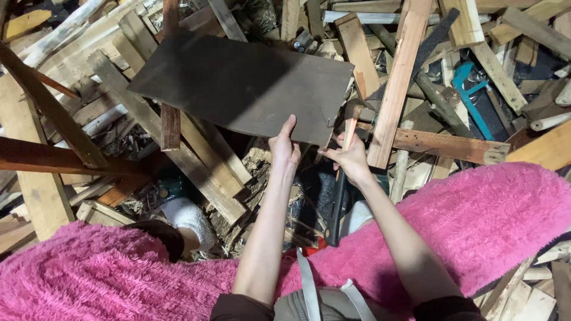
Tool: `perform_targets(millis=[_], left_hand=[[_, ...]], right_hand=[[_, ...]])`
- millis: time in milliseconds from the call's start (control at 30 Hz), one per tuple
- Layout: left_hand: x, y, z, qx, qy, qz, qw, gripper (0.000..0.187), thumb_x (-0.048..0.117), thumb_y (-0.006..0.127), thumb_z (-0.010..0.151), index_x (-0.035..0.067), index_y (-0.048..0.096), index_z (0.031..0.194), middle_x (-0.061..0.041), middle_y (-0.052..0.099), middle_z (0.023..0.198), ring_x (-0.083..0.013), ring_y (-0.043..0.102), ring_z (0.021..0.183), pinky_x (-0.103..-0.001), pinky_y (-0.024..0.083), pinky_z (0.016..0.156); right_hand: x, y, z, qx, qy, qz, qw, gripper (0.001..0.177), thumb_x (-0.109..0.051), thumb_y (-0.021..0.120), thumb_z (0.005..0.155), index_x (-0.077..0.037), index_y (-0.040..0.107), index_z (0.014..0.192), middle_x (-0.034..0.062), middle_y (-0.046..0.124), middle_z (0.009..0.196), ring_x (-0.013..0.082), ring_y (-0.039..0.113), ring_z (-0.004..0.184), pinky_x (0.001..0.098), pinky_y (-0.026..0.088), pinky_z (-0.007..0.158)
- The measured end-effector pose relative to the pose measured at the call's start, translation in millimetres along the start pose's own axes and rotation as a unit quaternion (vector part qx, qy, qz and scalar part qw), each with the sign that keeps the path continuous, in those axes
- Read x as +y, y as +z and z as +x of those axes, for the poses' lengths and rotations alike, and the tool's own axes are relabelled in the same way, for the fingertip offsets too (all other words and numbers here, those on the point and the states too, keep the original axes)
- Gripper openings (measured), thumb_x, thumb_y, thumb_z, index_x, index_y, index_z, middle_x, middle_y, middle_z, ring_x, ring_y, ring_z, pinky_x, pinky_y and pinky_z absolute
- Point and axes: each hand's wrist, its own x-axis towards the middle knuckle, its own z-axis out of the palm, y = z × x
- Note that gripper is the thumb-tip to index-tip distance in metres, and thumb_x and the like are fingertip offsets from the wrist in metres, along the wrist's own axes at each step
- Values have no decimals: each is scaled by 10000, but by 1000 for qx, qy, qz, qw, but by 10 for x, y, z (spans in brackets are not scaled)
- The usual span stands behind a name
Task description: Hammering a nail into a wooden board while sitting on the floor in a workshop
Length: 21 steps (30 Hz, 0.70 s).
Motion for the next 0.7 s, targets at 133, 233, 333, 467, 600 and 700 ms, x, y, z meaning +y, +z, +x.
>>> perform_targets(millis=[133,233,333,467,600,700], left_hand=[[-24,-22,23,4,-2,7,1000,381,-37,965,624,-99,664,850,-203,683,775,-282,715,684,-438,611,660],[-53,-46,67,5,-1,-6,1000,397,-39,970,620,-123,643,829,-225,669,753,-293,694,665,-457,603,658],[-47,-48,57,-1,0,-13,1000,349,-60,950,637,-123,666,829,-233,685,764,-306,719,673,-448,609,660],[-35,-64,36,-8,4,-17,1000,346,-64,948,640,-127,677,846,-242,702,786,-306,730,695,-445,615,668],[-30,-65,45,-10,5,-14,1000,345,-55,950,641,-134,682,844,-243,708,790,-299,736,703,-436,616,669],[-55,-43,38,-8,3,-15,1000,343,-55,938,654,-115,685,878,-234,708,804,-306,734,703,-444,620,678]], right_hand=[[23,-13,1,5,8,0,1000,587,87,867,672,3,439,1065,12,398,791,84,547,446,214,463,265],[28,-10,6,1,4,-7,1000,578,99,854,680,0,435,1065,20,408,793,96,547,452,224,459,265],[80,-29,29,-2,3,-5,1000,579,97,856,686,6,435,1073,47,439,816,94,555,476,221,459,268],[53,1,19,0,4,-4,1000,578,103,857,681,8,439,1070,26,416,810,103,570,479,222,465,273],[102,-25,51,3,6,-1,1000,593,92,868,678,10,437,1077,29,416,824,100,578,494,220,468,275],[122,-22,62,6,4,-3,1000,588,88,871,675,6,439,1066,25,412,808,84,547,463,215,448,264]])
